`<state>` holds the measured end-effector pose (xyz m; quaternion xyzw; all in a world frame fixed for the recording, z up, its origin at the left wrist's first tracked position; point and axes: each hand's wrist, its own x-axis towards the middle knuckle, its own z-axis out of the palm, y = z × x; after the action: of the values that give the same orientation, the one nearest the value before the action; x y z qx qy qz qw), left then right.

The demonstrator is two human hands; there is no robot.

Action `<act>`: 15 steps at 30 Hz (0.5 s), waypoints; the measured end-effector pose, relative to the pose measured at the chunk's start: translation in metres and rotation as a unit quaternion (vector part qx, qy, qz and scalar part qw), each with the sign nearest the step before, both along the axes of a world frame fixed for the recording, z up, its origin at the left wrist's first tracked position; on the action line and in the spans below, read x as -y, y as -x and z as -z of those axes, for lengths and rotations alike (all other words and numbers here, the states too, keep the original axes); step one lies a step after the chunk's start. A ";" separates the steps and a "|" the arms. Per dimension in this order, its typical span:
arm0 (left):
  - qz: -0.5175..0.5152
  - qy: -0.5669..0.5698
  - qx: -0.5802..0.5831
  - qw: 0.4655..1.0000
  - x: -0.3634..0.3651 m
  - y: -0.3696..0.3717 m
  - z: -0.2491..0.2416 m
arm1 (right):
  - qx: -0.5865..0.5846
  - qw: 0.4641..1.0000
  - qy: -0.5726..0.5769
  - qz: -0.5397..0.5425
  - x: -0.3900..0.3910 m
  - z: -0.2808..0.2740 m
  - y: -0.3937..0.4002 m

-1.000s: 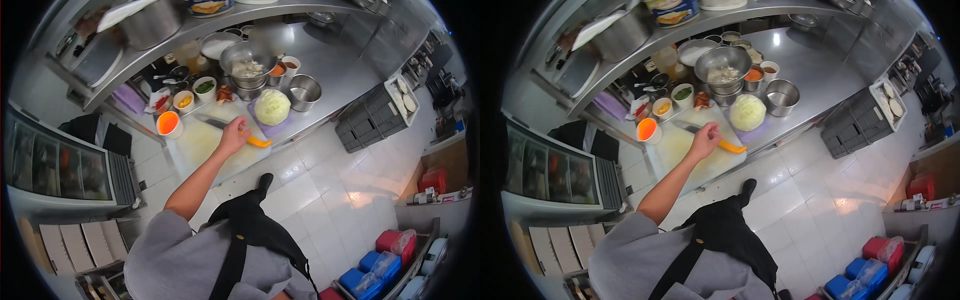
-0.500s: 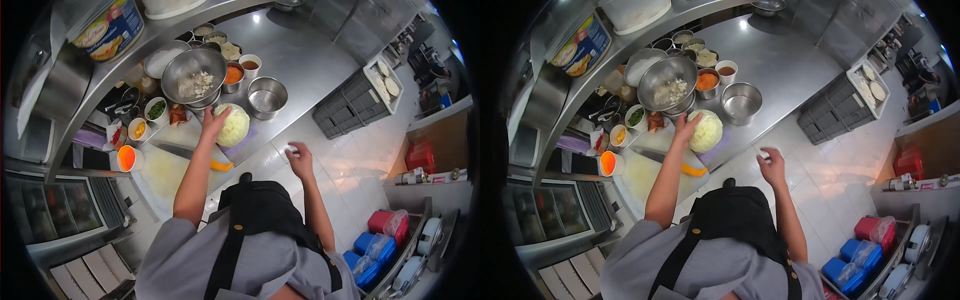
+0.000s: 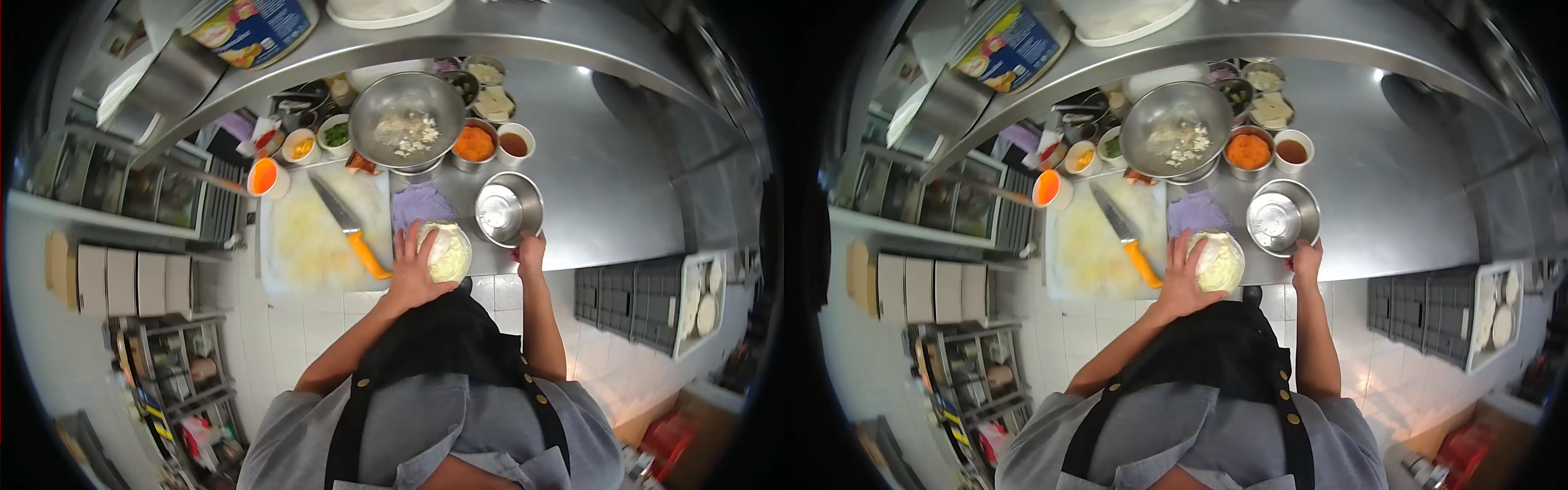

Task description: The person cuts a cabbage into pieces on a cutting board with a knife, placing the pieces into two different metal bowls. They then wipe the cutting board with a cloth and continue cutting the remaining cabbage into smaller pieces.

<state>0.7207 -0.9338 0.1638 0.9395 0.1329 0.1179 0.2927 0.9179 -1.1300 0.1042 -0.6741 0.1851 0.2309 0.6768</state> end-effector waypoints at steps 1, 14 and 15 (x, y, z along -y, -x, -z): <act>-0.040 0.025 -0.003 0.999 0.006 0.002 0.000 | 0.015 1.000 -0.016 -0.019 0.002 0.002 0.002; -0.178 0.126 0.050 0.975 0.022 0.027 -0.012 | -0.142 0.941 -0.306 -0.033 -0.063 0.003 0.048; -0.178 0.130 0.050 0.974 0.016 0.038 -0.023 | -0.145 0.947 -0.284 -0.028 -0.071 -0.010 0.062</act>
<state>0.6832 -0.9500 0.1872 0.8475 0.2972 0.1966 0.3934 0.8557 -1.0592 0.1147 -0.4184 0.1887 0.3883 0.7991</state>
